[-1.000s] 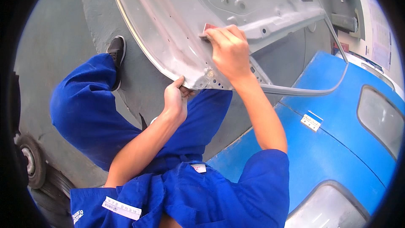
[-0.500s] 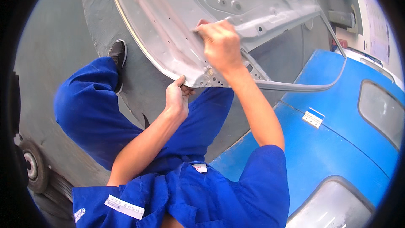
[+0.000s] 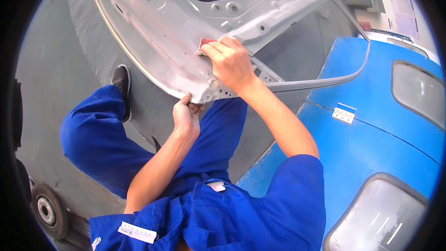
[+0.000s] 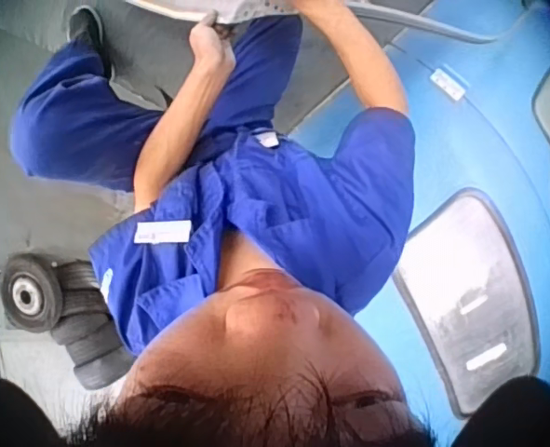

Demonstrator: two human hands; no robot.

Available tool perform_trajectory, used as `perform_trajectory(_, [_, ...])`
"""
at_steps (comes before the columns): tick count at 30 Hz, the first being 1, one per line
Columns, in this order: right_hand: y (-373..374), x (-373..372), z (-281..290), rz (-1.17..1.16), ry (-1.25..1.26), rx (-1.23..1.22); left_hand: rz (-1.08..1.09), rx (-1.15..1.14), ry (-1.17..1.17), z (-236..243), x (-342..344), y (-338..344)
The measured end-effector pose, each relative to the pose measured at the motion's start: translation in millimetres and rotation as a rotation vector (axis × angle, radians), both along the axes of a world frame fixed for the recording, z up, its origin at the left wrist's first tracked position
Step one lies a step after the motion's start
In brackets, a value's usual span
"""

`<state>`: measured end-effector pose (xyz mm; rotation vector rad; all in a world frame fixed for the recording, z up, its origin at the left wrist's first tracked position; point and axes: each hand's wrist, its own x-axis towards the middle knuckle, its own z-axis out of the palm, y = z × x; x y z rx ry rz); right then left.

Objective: The person sands the edges and surfaces of a car door and a car hood using a red sanding block. They work on both the interior and exterior surfaces, moving around the parts to reach different areas. The person then walks away from the parts toward the garage exit.

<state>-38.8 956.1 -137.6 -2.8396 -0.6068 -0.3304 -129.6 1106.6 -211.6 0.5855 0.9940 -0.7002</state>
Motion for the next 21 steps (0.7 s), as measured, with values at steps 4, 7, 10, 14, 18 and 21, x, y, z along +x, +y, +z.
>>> perform_trajectory(4, [-11.2,8.9,3.1,-0.008,0.0,-0.098,0.001,-0.023,0.017,-1.3,2.3,-0.1])
perform_trajectory(7, [-31.4,15.1,3.6,-0.066,-0.033,-0.103,-0.008,-0.033,0.018,-0.4,1.2,2.1])
perform_trajectory(10, [-99.5,33.1,6.8,-0.232,0.053,-0.048,-0.035,-0.048,-0.011,-3.6,-4.5,-0.5])
perform_trajectory(14, [-64.1,30.8,-3.9,-0.218,0.139,0.082,-0.026,-0.045,0.006,-7.0,-7.3,4.1])
perform_trajectory(18, [-86.4,36.0,3.0,-0.179,0.191,0.056,-0.022,-0.056,0.007,-1.9,-3.6,0.2])
perform_trajectory(21, [-114.5,53.4,7.3,-0.197,0.175,-0.017,-0.022,-0.063,0.02,-1.6,-3.8,0.4])
